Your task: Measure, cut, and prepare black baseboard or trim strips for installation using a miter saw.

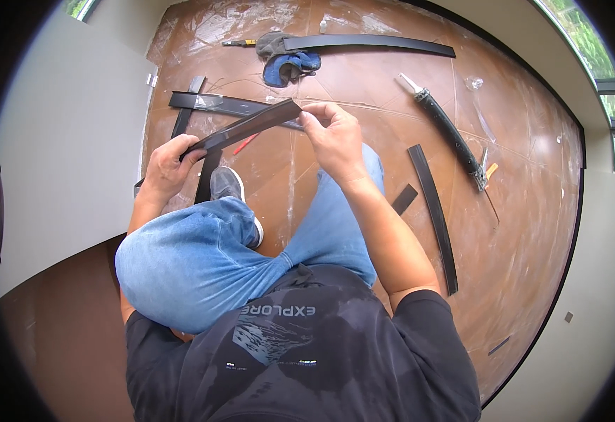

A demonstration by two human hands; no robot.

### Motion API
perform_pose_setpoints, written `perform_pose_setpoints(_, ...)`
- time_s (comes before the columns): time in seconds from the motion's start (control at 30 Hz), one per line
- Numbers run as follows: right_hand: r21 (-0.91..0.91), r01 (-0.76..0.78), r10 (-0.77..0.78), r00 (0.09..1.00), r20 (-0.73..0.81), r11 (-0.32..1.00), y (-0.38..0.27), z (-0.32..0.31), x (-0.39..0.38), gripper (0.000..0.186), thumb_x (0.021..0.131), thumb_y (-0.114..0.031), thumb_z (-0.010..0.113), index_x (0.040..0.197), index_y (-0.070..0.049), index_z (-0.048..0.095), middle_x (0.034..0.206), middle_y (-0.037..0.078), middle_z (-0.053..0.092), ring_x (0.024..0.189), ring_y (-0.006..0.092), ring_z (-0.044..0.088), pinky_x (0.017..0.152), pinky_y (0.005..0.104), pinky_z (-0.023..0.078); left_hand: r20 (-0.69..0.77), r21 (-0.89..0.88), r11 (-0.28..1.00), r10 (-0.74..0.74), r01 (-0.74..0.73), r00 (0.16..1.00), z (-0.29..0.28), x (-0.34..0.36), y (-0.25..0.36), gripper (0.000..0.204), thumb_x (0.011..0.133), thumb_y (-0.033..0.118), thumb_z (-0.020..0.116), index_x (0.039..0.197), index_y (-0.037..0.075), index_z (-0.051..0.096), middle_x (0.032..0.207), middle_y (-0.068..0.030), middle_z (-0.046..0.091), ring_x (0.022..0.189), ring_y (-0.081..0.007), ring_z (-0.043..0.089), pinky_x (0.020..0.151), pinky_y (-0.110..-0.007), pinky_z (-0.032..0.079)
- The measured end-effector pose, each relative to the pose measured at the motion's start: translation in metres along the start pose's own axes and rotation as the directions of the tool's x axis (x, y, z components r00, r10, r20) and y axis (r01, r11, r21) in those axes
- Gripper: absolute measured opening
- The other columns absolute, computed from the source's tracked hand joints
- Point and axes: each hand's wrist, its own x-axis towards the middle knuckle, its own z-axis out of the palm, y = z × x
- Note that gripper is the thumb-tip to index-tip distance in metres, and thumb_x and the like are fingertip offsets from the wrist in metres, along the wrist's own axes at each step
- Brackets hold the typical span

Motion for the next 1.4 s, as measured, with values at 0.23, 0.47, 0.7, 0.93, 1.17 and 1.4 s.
perform_pose_setpoints(0.23,-0.229,-0.052,0.043,0.998,-0.043,0.972,0.007,0.004,0.001,0.015,0.097,-0.012,0.07,0.101,0.001,0.076,0.087,0.003,0.077,0.079,0.0072,0.068,0.074,0.0251,0.055,0.045,0.064,0.996,0.066,-0.069,0.997,0.004,0.001,0.001,0.02,0.091,0.012,0.076,0.107,0.004,0.066,0.094,-0.0159,0.07,0.085,-0.0378,0.069,0.073,-0.041,0.056)
perform_pose_setpoints(0.47,-0.523,0.026,-0.091,0.991,-0.099,0.852,0.016,0.01,0.003,0.016,0.095,-0.019,0.068,0.096,-0.004,0.074,0.088,0.017,0.076,0.081,0.033,0.074,0.074,0.0423,0.058,0.055,0.063,0.991,0.119,-0.122,0.991,0.008,0.004,0.0,0.02,0.092,0.016,0.075,0.106,0.004,0.067,0.094,-0.0151,0.071,0.085,-0.0368,0.07,0.073,-0.042,0.057)
perform_pose_setpoints(0.7,-0.737,0.226,-0.327,0.945,0.007,0.637,0.026,0.017,0.006,0.012,0.092,-0.018,0.069,0.088,-0.007,0.065,0.085,0.014,0.073,0.078,0.0353,0.071,0.07,0.0463,0.056,0.064,0.078,0.99,0.116,-0.12,0.991,0.008,0.002,-0.001,0.019,0.093,0.015,0.075,0.105,0.004,0.066,0.093,-0.0157,0.071,0.083,-0.037,0.071,0.071,-0.042,0.057)
perform_pose_setpoints(0.93,-0.713,0.283,-0.372,0.928,0.034,0.642,0.023,0.016,0.004,0.013,0.091,-0.018,0.071,0.091,-0.007,0.064,0.088,0.014,0.072,0.078,0.0361,0.07,0.069,0.0456,0.057,0.1,0.18,0.981,0.06,-0.078,0.993,0.009,0.001,-0.001,0.021,0.095,0.023,0.074,0.105,0.006,0.07,0.087,-0.0158,0.073,0.078,-0.0346,0.072,0.068,-0.041,0.058)
perform_pose_setpoints(1.17,0.013,-0.065,0.064,0.996,0.06,0.998,0.019,0.013,-0.012,0.018,0.099,-0.018,0.07,0.101,-0.002,0.065,0.084,0.005,0.068,0.075,0.0117,0.064,0.068,0.0311,0.053,0.105,0.132,0.99,0.038,-0.052,0.994,0.011,0.001,-0.002,0.023,0.096,0.023,0.073,0.11,0.006,0.067,0.086,-0.0179,0.072,0.08,-0.0361,0.072,0.07,-0.042,0.057)
perform_pose_setpoints(1.4,-0.083,0.171,-0.076,0.755,0.651,0.982,-0.042,0.057,-0.06,0.014,0.098,-0.016,0.065,0.103,-0.003,0.062,0.088,0.015,0.068,0.082,0.0306,0.069,0.076,0.0404,0.054,0.023,-0.13,0.983,-0.124,0.126,0.992,0.014,0.012,0.007,0.056,0.093,0.018,0.075,0.146,0.02,0.056,0.104,-0.0176,0.071,0.089,-0.0374,0.071,0.075,-0.042,0.058)
